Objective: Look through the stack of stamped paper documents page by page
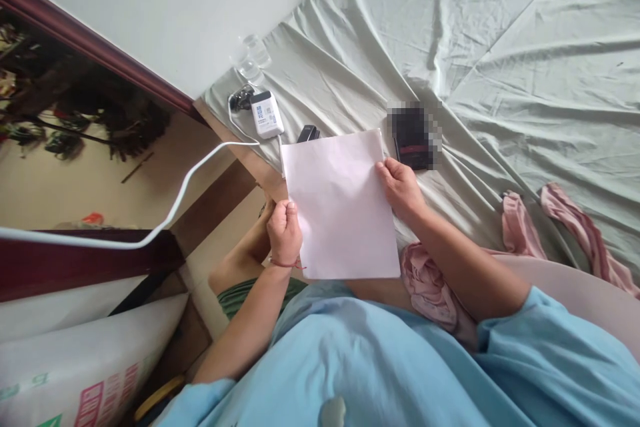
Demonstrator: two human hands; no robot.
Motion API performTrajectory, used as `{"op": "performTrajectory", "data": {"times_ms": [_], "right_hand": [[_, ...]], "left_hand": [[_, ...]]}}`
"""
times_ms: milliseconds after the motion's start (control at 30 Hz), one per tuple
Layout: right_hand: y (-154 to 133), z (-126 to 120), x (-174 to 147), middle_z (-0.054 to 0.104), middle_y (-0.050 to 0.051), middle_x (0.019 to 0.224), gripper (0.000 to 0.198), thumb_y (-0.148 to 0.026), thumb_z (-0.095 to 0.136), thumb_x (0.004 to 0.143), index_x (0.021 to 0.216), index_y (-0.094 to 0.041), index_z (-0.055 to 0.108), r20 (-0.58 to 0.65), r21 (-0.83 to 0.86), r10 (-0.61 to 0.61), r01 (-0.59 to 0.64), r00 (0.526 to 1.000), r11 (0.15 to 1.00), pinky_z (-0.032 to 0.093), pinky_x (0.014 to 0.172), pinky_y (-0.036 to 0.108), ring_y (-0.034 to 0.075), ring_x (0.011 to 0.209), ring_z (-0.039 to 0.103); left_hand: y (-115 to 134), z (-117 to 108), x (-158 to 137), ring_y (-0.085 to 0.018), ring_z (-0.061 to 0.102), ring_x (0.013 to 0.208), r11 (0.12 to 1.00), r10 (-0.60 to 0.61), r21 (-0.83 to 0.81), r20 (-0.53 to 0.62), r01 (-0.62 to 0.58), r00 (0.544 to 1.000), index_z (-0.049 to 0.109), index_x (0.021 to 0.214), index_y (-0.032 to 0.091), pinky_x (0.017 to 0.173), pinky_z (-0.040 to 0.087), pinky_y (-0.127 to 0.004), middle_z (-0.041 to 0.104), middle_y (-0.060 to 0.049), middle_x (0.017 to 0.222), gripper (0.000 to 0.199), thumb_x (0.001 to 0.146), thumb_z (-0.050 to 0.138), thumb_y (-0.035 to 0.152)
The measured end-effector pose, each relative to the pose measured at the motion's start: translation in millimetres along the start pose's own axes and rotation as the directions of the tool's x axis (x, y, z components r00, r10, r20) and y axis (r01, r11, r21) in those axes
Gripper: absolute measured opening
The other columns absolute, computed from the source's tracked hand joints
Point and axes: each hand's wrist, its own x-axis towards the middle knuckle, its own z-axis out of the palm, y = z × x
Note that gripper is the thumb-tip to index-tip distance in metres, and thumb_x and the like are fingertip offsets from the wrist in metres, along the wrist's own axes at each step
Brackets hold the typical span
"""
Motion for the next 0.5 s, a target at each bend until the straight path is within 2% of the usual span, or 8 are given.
{"op": "performTrajectory", "data": {"times_ms": [100, 233, 367, 433, 500], "right_hand": [[-0.8, -0.6, -1.1, 0.039, -0.004, 0.064, 0.042, -0.063, 0.064, 0.087, 0.077, -0.024, 0.05, 0.001, -0.102, -0.057, 0.057, 0.998, 0.993, 0.025, 0.049, 0.026, 0.012, 0.055, 0.032], [-0.8, -1.6, -0.6, 0.045, -0.002, 0.065, 0.035, -0.057, 0.063, 0.087, 0.08, -0.023, 0.055, -0.003, -0.22, -0.118, 0.114, 0.993, 0.969, 0.028, 0.053, 0.028, 0.013, 0.059, 0.037], [-0.6, -3.2, 1.9, 0.05, -0.001, 0.067, 0.029, -0.049, 0.064, 0.084, 0.077, -0.022, 0.059, -0.029, -0.29, -0.197, 0.18, 0.98, 0.94, 0.031, 0.059, 0.029, 0.014, 0.063, 0.04], [-0.6, -4.4, 3.4, 0.05, -0.001, 0.066, 0.027, -0.047, 0.063, 0.082, 0.075, -0.022, 0.059, -0.037, -0.313, -0.209, 0.187, 0.977, 0.931, 0.032, 0.06, 0.03, 0.014, 0.063, 0.04], [-0.5, -5.7, 4.7, 0.049, -0.001, 0.065, 0.027, -0.048, 0.064, 0.08, 0.073, -0.022, 0.058, -0.05, -0.322, -0.207, 0.18, 0.977, 0.93, 0.031, 0.06, 0.03, 0.014, 0.062, 0.04]], "left_hand": [[-4.9, 5.5, 1.1, -0.016, 0.047, 0.064, 0.999, -0.046, -0.019, -0.023, 0.045, 0.999, 0.055, 0.083, 0.021, 0.066, 0.034, -0.03, 0.054, -0.001, 0.068, 0.026, 0.101, 0.044, 0.036], [-9.9, 7.6, 3.4, -0.016, 0.047, 0.065, 0.991, -0.114, -0.073, -0.045, 0.11, 0.993, 0.055, 0.079, 0.021, 0.067, 0.035, -0.029, 0.054, -0.001, 0.067, 0.028, 0.099, 0.045, 0.038], [-13.7, 5.2, 5.6, -0.015, 0.048, 0.069, 0.963, -0.187, -0.198, -0.001, 0.183, 0.982, 0.06, 0.078, 0.019, 0.069, 0.039, -0.028, 0.055, 0.0, 0.069, 0.027, 0.094, 0.054, 0.04], [-14.2, 3.8, 6.0, -0.015, 0.051, 0.073, 0.926, -0.225, -0.301, 0.04, 0.227, 0.973, 0.063, 0.079, 0.019, 0.071, 0.042, -0.027, 0.059, -0.001, 0.074, 0.027, 0.091, 0.06, 0.043], [-13.1, 2.7, 6.0, -0.014, 0.05, 0.069, 0.877, -0.267, -0.39, 0.088, 0.279, 0.96, 0.065, 0.08, 0.018, 0.066, 0.043, -0.025, 0.057, 0.0, 0.072, 0.03, 0.087, 0.066, 0.047]]}}
